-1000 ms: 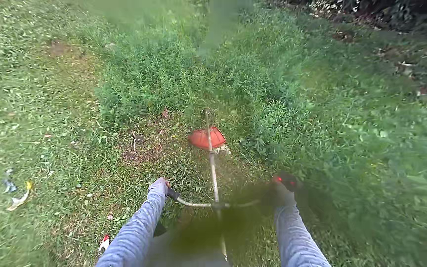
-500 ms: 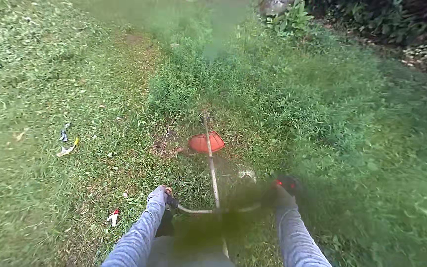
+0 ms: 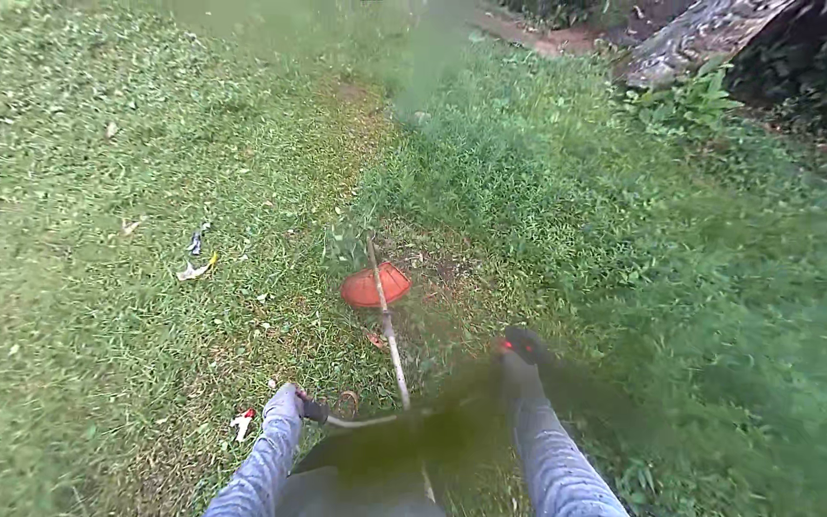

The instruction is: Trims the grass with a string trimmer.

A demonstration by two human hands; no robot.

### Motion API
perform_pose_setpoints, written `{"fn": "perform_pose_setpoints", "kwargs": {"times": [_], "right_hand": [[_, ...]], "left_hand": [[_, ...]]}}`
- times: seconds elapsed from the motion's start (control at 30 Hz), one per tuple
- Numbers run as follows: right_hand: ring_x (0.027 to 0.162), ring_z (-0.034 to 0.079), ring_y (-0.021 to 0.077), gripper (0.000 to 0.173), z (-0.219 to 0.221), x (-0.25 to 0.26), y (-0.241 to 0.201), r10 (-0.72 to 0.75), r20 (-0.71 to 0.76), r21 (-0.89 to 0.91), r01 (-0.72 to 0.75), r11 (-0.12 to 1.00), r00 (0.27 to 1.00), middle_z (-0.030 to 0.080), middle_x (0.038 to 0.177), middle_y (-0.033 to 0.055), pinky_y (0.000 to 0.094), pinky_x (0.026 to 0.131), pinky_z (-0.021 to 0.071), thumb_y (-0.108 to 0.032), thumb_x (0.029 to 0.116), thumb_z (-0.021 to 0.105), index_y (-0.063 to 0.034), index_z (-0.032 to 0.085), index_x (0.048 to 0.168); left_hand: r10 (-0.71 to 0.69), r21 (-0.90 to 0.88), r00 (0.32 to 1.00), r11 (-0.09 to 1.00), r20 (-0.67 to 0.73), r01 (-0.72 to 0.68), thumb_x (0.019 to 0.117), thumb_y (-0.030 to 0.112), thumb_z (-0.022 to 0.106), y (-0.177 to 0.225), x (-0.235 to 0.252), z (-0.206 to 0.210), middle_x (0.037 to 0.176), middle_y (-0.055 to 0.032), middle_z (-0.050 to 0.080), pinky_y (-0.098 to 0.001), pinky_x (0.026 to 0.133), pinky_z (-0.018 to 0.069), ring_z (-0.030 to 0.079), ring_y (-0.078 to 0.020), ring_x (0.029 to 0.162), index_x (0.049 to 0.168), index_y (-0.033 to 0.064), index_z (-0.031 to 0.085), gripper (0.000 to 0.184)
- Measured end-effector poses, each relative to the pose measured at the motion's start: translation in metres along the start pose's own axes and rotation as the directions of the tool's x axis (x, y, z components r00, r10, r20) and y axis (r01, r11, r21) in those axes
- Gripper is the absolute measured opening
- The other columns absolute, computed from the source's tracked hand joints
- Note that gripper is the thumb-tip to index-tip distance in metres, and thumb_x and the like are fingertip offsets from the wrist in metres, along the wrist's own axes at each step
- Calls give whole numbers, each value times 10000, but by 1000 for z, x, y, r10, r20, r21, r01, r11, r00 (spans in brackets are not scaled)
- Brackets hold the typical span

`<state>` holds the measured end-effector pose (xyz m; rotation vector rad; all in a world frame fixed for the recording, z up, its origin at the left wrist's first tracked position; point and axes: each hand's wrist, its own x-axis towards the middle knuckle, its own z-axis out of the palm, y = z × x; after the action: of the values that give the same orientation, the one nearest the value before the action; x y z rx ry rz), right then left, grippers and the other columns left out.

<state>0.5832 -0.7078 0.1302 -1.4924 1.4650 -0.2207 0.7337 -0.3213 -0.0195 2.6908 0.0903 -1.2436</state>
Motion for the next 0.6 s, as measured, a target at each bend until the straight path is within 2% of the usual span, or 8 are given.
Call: {"fn": "perform_pose_setpoints", "kwargs": {"times": [0.07,0.17,0.23,0.3,0.4,0.53,0.57,0.6], "right_hand": [[738,547,121,313,22,40,2,-6,-4,91,6,996,1000,574,993,137,279,723,513,-35,1041,488,55,488,1341],[715,553,127,314,36,72,-14,33,-30,221,-25,975,999,576,956,127,296,689,522,-5,1007,539,46,504,1315],[719,562,137,329,29,92,-14,32,-47,255,-19,967,998,590,974,135,303,690,529,-2,1005,545,40,506,1330],[690,551,135,324,10,108,-7,25,-64,263,-7,965,998,580,937,136,292,675,527,2,1016,507,60,493,1335],[714,525,122,326,-35,114,4,120,-135,305,-74,950,984,541,952,130,270,698,503,-3,1035,479,70,451,1351],[771,547,114,322,-99,84,40,195,-341,333,-75,940,920,564,1015,146,263,728,502,-72,1055,457,64,466,1347],[836,552,118,350,-121,72,41,263,-306,338,-154,929,915,568,1084,152,263,798,494,-80,1075,426,54,434,1398],[819,554,119,343,-140,68,53,291,-324,357,-169,919,900,568,1066,147,266,783,499,-72,1072,432,52,439,1392]], "left_hand": [[8,63,1000,998,-25,-7,927,298,669,10,16,-22,1294,-122,689,-573,987,535,660,-331,1201,1258,167,680,357],[14,28,999,1000,-36,-13,942,278,667,35,33,-49,1292,-116,690,-556,993,534,660,-322,1203,1271,175,665,344],[50,60,998,997,-34,-48,911,276,693,57,48,-58,1267,-117,700,-558,977,543,667,-318,1187,1249,169,678,355],[92,108,996,990,-4,-91,846,314,763,85,55,-61,1251,-119,703,-556,964,545,668,-319,1175,1212,158,690,404],[207,174,978,962,25,-208,903,291,714,134,54,-62,1275,-110,700,-559,998,531,660,-316,1202,1232,167,692,352],[329,293,937,890,118,-349,868,307,734,210,45,-44,1263,-105,709,-571,995,529,661,-323,1200,1226,169,698,385],[362,301,921,870,145,-390,890,286,717,230,41,-37,1279,-110,702,-577,1012,518,651,-324,1218,1247,162,691,379],[394,307,902,849,175,-430,912,271,694,250,35,-32,1296,-125,691,-588,1028,505,640,-329,1234,1268,149,683,377]]}}
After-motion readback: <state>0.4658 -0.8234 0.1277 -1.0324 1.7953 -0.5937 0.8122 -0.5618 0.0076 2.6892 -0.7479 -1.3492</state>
